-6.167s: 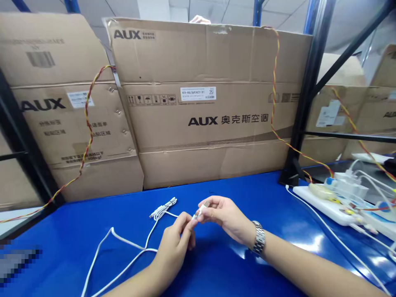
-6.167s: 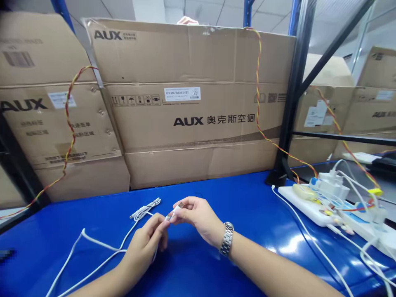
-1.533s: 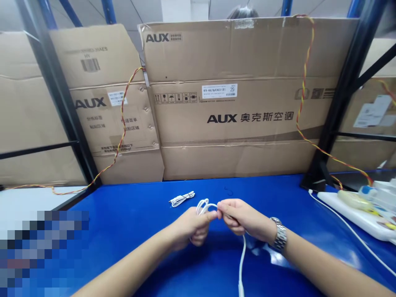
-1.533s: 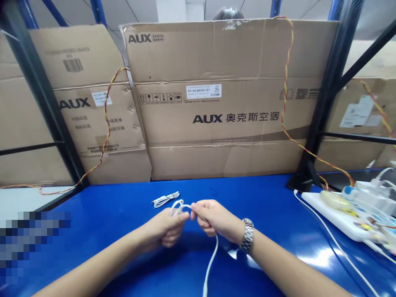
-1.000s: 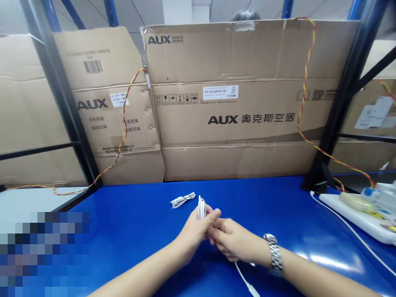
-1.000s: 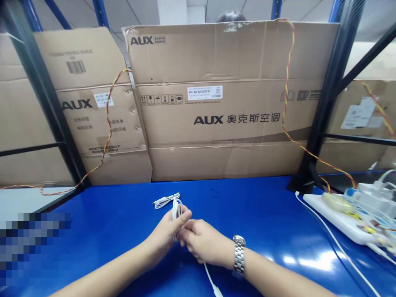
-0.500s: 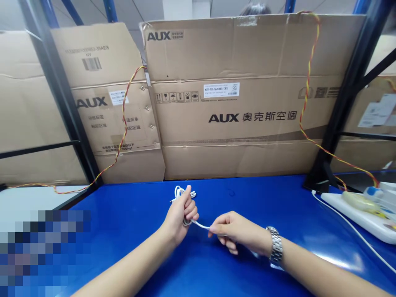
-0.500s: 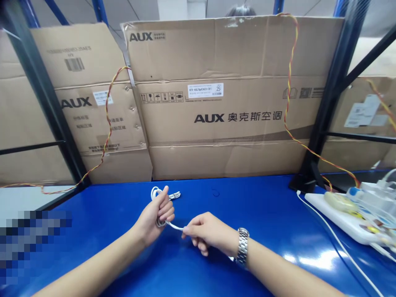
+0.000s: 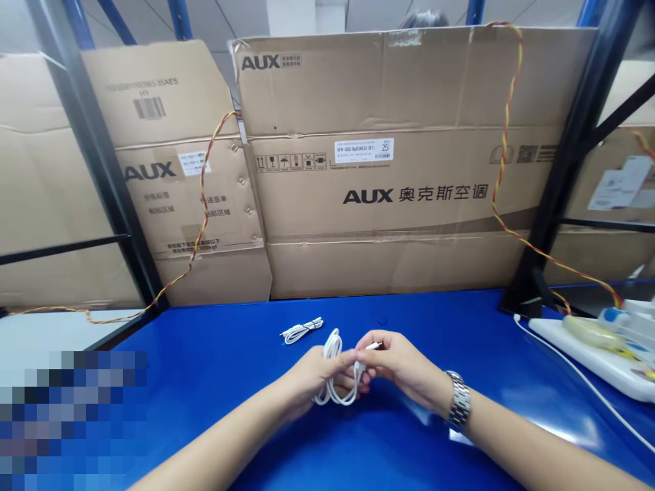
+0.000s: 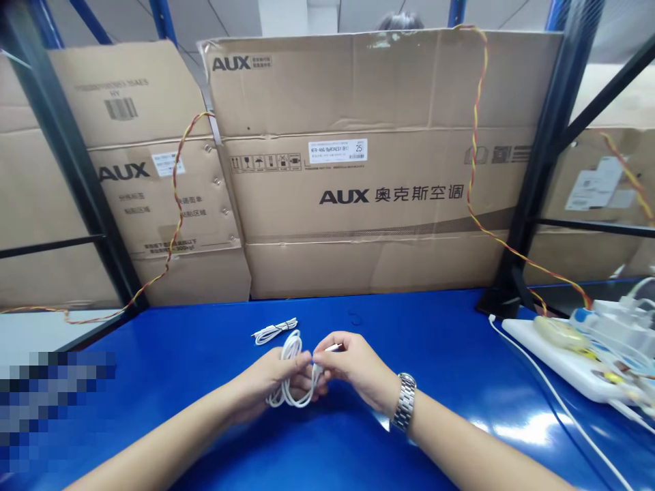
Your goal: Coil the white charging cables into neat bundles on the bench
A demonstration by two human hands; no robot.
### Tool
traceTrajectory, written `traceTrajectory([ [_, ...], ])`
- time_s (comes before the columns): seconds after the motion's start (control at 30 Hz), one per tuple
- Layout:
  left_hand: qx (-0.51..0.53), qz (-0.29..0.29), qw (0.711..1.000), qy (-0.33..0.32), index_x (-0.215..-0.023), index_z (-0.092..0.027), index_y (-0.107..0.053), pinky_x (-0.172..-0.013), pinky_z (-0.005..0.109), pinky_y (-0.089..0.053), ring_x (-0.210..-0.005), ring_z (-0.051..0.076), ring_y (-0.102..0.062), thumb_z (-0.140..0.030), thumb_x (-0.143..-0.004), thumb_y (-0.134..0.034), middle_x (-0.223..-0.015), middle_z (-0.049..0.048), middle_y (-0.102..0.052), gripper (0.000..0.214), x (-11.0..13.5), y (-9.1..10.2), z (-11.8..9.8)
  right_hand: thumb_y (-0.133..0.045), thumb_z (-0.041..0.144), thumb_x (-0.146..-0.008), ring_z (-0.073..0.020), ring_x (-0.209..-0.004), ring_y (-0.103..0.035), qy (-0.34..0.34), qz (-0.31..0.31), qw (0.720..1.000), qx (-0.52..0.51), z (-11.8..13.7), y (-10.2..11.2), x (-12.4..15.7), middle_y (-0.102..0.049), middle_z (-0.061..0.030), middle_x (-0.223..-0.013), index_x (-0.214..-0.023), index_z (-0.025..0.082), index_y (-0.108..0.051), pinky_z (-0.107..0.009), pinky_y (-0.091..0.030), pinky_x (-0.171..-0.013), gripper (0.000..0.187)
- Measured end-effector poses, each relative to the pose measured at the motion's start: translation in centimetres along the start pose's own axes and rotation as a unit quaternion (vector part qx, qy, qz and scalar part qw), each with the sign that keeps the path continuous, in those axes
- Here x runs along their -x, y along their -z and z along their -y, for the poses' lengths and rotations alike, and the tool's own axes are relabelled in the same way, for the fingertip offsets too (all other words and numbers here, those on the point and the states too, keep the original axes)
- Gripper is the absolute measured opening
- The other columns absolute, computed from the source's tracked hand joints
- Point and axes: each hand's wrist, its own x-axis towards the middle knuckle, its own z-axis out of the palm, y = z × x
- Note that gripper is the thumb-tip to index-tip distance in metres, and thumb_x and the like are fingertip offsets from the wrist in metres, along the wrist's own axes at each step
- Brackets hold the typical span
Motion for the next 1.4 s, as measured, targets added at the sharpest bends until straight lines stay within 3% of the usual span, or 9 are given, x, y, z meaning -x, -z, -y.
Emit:
traceTrajectory([
  [0.17,-0.048,0.055,0.997,0.001,-0.063,-0.014,-0.058,-0.045,0.024,-0.045,-0.045,0.016,-0.059,-0.031,-0.064,-0.066,-0.053,0.0019,-0.061,0.019,0.0,-0.2,0.6,-0.068,0.027,-0.067,-0.0122,-0.063,-0.058,0.019,0.008,0.999,-0.036,-0.1,-0.6,0.0,-0.06,-0.0001,-0.068,-0.083,0.016,-0.055,-0.026,-0.045,-0.062,0.024],
  [0.47,-0.104,0.041,0.993,-0.025,-0.075,-0.02,-0.044,-0.029,0.016,-0.028,-0.027,0.005,-0.034,-0.029,-0.061,-0.068,-0.038,-0.0121,-0.039,0.029,-0.1,-0.4,0.5,-0.063,0.035,-0.071,-0.0123,-0.059,-0.055,0.085,-0.026,0.991,0.104,0.1,-0.7,-0.2,-0.061,-0.0018,-0.067,-0.07,0.015,-0.054,-0.026,-0.044,-0.06,0.022],
  [0.6,-0.128,-0.006,0.992,-0.007,-0.065,-0.021,-0.041,-0.026,0.015,-0.016,-0.027,0.002,-0.019,-0.031,-0.063,-0.066,-0.037,-0.0134,-0.028,0.028,-0.1,-0.9,0.7,-0.051,0.044,-0.078,-0.01,-0.049,-0.05,0.085,-0.037,0.985,0.144,-0.4,-0.9,-0.1,-0.055,0.0027,-0.06,-0.091,0.017,-0.052,-0.024,-0.04,-0.05,0.029],
  [0.7,-0.175,-0.004,0.985,-0.005,-0.074,-0.02,-0.048,-0.024,0.015,-0.018,-0.025,0.004,-0.023,-0.03,-0.065,-0.062,-0.037,-0.0122,-0.033,0.019,-0.2,-1.3,0.9,-0.052,0.044,-0.078,-0.0114,-0.057,-0.052,0.068,-0.02,0.978,0.195,-0.5,-1.3,0.5,-0.056,0.0024,-0.066,-0.107,0.021,-0.046,-0.023,-0.039,-0.052,0.037],
  [0.83,-0.25,0.02,0.967,0.033,-0.074,-0.018,-0.051,-0.022,0.016,-0.024,-0.024,0.007,-0.033,-0.025,-0.064,-0.06,-0.033,-0.0108,-0.036,0.015,-0.1,-1.5,1.1,-0.06,0.035,-0.074,-0.0132,-0.067,-0.055,0.068,0.005,0.958,0.279,-0.3,-1.6,0.9,-0.061,0.0,-0.075,-0.088,0.02,-0.053,-0.024,-0.04,-0.058,0.022],
  [1.0,-0.252,0.012,0.967,-0.035,-0.088,-0.018,-0.048,-0.027,0.015,-0.03,-0.031,0.008,-0.04,-0.03,-0.069,-0.058,-0.042,-0.0088,-0.045,0.025,0.1,-1.1,1.0,-0.055,0.036,-0.077,-0.0078,-0.05,-0.045,0.067,-0.022,0.977,0.2,-0.6,-1.0,0.1,-0.052,0.0038,-0.061,-0.071,0.019,-0.044,-0.019,-0.034,-0.046,0.021],
  [1.17,-0.244,0.01,0.97,0.009,-0.089,-0.019,-0.045,-0.026,0.015,-0.028,-0.031,0.007,-0.041,-0.033,-0.075,-0.048,-0.048,-0.008,-0.046,0.02,0.1,-0.8,1.6,-0.053,0.044,-0.076,-0.0059,-0.038,-0.035,0.033,0.023,0.981,0.191,-0.7,0.4,-0.9,-0.043,0.0075,-0.049,-0.074,0.019,-0.045,-0.018,-0.028,-0.037,0.027],
  [1.27,-0.189,-0.012,0.982,0.026,-0.087,-0.021,-0.038,-0.026,0.014,-0.023,-0.028,0.005,-0.036,-0.037,-0.076,-0.047,-0.046,-0.0106,-0.042,0.021,-0.3,-0.7,2.1,-0.042,0.047,-0.081,-0.0087,-0.046,-0.046,0.046,0.006,0.957,0.287,0.1,2.8,-1.7,-0.053,0.0024,-0.059,-0.084,0.018,-0.051,-0.021,-0.037,-0.045,0.031],
  [1.4,-0.087,-0.035,0.995,0.035,-0.081,-0.023,-0.033,-0.03,0.014,-0.014,-0.028,0.002,-0.024,-0.041,-0.075,-0.051,-0.045,-0.0134,-0.035,0.026,-0.6,-0.4,2.2,-0.043,0.035,-0.082,-0.0129,-0.056,-0.051,0.06,-0.17,0.858,0.48,0.6,7.5,-2.9,-0.057,-0.0022,-0.067,-0.085,0.016,-0.055,-0.025,-0.039,-0.054,0.022],
])
